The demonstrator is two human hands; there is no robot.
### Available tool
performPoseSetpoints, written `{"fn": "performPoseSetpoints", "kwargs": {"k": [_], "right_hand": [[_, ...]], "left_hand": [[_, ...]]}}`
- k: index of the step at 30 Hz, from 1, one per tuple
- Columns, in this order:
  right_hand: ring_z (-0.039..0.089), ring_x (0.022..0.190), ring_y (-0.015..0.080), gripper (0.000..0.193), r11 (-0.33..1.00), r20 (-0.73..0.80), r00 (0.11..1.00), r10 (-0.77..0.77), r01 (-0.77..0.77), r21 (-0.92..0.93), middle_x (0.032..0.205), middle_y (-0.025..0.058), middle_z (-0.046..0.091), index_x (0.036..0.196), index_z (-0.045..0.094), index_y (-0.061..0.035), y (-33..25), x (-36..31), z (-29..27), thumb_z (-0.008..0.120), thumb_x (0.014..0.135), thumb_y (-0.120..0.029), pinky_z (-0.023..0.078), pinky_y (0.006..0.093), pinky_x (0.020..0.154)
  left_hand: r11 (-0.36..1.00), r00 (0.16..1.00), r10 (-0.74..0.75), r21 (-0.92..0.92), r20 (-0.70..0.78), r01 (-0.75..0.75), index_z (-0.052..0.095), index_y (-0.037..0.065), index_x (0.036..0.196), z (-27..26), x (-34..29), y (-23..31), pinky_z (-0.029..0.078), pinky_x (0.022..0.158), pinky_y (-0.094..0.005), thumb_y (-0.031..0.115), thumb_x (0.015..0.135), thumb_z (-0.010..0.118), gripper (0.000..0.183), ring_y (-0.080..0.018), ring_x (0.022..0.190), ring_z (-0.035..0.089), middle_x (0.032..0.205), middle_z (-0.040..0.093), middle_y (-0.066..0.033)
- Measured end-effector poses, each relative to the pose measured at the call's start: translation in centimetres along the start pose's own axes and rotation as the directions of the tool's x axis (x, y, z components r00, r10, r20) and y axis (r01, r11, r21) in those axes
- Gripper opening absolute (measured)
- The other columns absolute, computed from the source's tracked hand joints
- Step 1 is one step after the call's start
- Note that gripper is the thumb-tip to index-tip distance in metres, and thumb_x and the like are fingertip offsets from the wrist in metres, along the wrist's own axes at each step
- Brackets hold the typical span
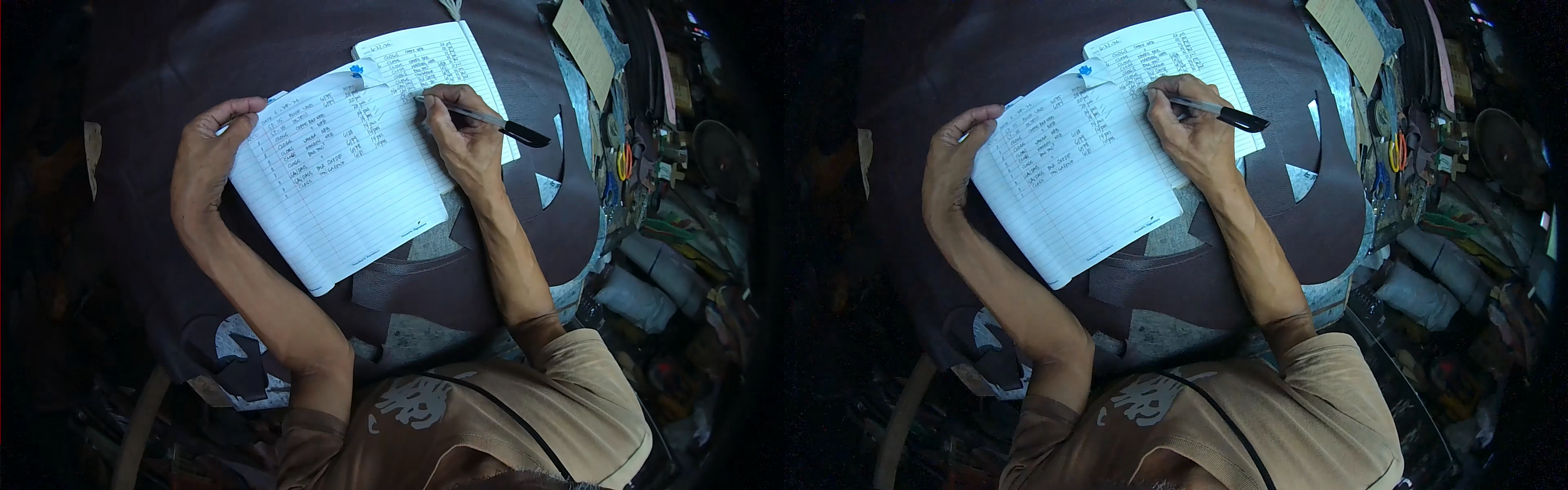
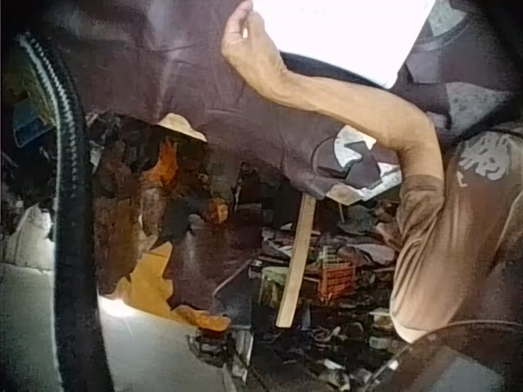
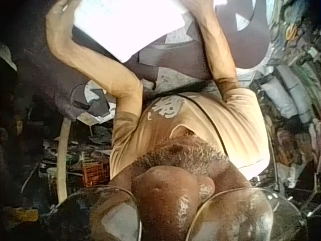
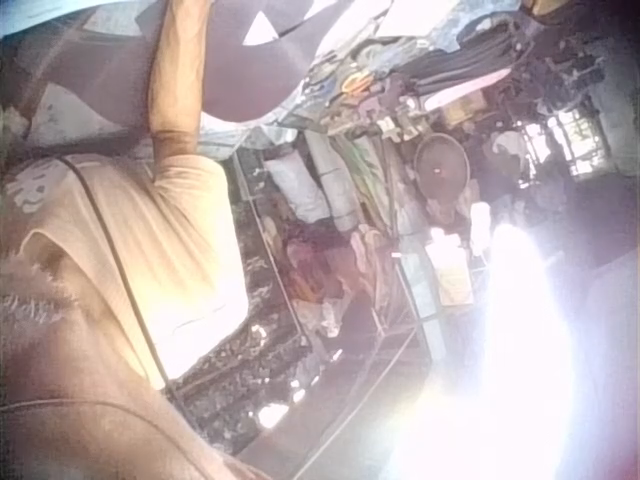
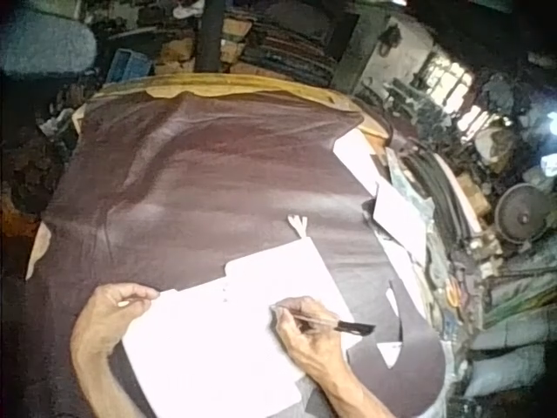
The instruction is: The recorder writes down production figures and notes in two different notebooks on a workbench in a leather manufacturing facility.
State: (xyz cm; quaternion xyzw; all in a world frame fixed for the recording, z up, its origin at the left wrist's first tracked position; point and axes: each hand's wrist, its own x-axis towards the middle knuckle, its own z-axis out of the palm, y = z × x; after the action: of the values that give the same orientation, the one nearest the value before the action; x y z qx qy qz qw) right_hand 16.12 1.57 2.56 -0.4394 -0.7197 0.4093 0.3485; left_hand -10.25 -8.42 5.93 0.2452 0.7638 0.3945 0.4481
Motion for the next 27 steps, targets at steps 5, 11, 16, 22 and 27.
{"fn": "performPoseSetpoints", "kwargs": {"k": [5, 11, 16, 22, 27], "right_hand": [[0.060, 0.065, 0.0129, 0.011, 0.997, 0.029, 0.999, -0.020, 0.022, -0.071, 0.080, 0.0090, 0.068, 0.088, 0.069, 0.0013, -0.5, 0.0, -0.2, 0.067, 0.085, -0.009, 0.049, 0.0270, 0.057], [0.059, 0.065, 0.0126, 0.012, 0.997, 0.027, 1.000, -0.006, 0.008, -0.071, 0.079, 0.0093, 0.068, 0.089, 0.069, 0.0017, -0.3, -0.1, -0.1, 0.067, 0.086, -0.009, 0.049, 0.0269, 0.057], [0.059, 0.070, 0.0102, 0.013, 0.997, 0.013, 0.999, 0.038, -0.038, -0.062, 0.080, 0.0085, 0.067, 0.093, 0.067, 0.0038, -0.6, -0.1, -0.2, 0.064, 0.090, -0.008, 0.049, 0.0242, 0.061], [0.064, 0.082, 0.0127, 0.019, 0.953, -0.125, 0.990, 0.069, -0.028, 0.303, 0.093, 0.0091, 0.069, 0.108, 0.065, 0.0046, -1.5, 0.9, -1.6, 0.062, 0.094, -0.008, 0.051, 0.0240, 0.074], [0.066, 0.093, 0.0148, 0.022, 0.996, -0.043, 0.998, 0.050, -0.046, 0.077, 0.100, 0.0115, 0.070, 0.111, 0.065, 0.0052, -1.1, 1.4, -3.0, 0.061, 0.094, -0.008, 0.052, 0.0259, 0.081]], "left_hand": [[1.000, 1.000, 0.026, 0.004, -0.006, -0.026, 0.073, 0.000, 0.103, -0.1, 0.0, 0.0, 0.050, 0.070, -0.0255, 0.008, 0.090, 0.062, 0.019, -0.0117, 0.074, 0.064, 0.086, 0.071, -0.0082], [0.999, 1.000, -0.025, 0.028, 0.005, 0.025, 0.073, 0.003, 0.104, -0.3, 0.1, 0.0, 0.050, 0.078, -0.0288, 0.013, 0.089, 0.064, 0.020, -0.0136, 0.080, 0.065, 0.090, 0.071, -0.0073], [1.000, 1.000, 0.018, -0.020, 0.002, -0.018, 0.073, 0.000, 0.104, -0.2, 0.0, 0.1, 0.049, 0.071, -0.0258, 0.009, 0.090, 0.061, 0.020, -0.0108, 0.073, 0.063, 0.085, 0.071, -0.0069], [0.999, 0.999, 0.036, 0.006, 0.025, -0.036, 0.073, 0.000, 0.105, -0.4, 0.3, -0.2, 0.049, 0.075, -0.0255, 0.008, 0.090, 0.062, 0.020, -0.0104, 0.078, 0.062, 0.089, 0.070, -0.0058], [0.996, 0.997, 0.069, 0.054, 0.035, -0.071, 0.072, -0.001, 0.106, -0.6, 0.4, -0.5, 0.049, 0.077, -0.0255, 0.008, 0.090, 0.063, 0.020, -0.0100, 0.080, 0.061, 0.090, 0.070, -0.0051]]}}
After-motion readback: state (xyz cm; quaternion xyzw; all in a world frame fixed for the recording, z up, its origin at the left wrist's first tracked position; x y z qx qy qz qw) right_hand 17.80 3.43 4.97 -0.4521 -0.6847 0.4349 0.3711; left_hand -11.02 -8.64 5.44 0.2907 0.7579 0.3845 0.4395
